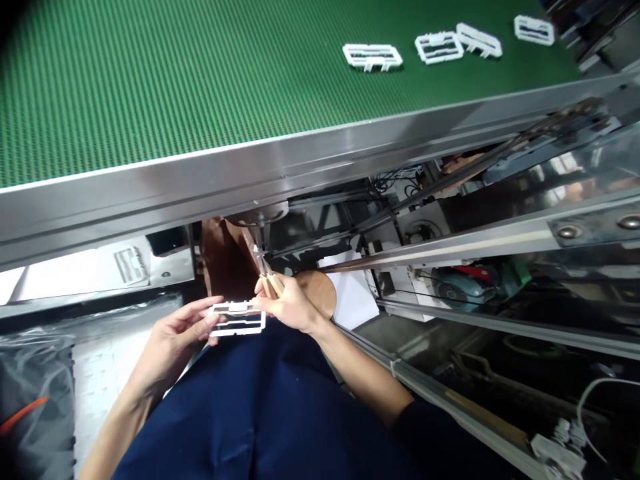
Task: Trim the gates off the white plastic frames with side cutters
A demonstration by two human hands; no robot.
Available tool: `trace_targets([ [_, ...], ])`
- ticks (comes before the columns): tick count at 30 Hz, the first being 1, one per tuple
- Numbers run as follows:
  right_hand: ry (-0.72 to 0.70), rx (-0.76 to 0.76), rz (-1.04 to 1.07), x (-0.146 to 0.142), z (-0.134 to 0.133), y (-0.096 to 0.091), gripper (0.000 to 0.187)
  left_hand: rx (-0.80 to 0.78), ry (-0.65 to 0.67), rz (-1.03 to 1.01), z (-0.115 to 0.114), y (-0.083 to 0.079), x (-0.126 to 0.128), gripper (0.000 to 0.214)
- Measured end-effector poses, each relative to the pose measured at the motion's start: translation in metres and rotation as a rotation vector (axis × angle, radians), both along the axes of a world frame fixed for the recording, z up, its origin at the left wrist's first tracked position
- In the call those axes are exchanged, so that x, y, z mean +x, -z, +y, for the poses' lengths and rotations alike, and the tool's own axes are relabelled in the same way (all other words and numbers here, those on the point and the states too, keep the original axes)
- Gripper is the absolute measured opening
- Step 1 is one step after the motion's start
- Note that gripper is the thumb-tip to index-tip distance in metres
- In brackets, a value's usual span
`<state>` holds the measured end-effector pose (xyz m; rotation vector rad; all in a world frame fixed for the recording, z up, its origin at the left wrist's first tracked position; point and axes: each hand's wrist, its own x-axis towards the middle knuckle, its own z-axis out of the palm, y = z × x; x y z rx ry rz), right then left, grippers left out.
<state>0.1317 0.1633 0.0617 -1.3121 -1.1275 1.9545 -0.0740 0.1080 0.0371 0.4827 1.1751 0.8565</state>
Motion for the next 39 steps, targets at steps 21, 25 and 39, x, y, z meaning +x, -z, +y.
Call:
trace_targets([
  [21, -0.015, 0.237, -0.137, -0.016, -0.011, 0.006, 0.021, 0.01, -0.126, -0.004, -0.022, -0.004, -0.018, 0.019],
  [25, -0.036, 0.244, -0.15, -0.017, -0.013, 0.006, 0.017, 0.046, -0.106, 0.015, -0.025, -0.004, -0.019, 0.015],
  [39, -0.112, 0.297, -0.3, -0.015, -0.019, 0.011, 0.023, 0.16, -0.151, 0.216, -0.03, 0.01, -0.006, 0.039],
])
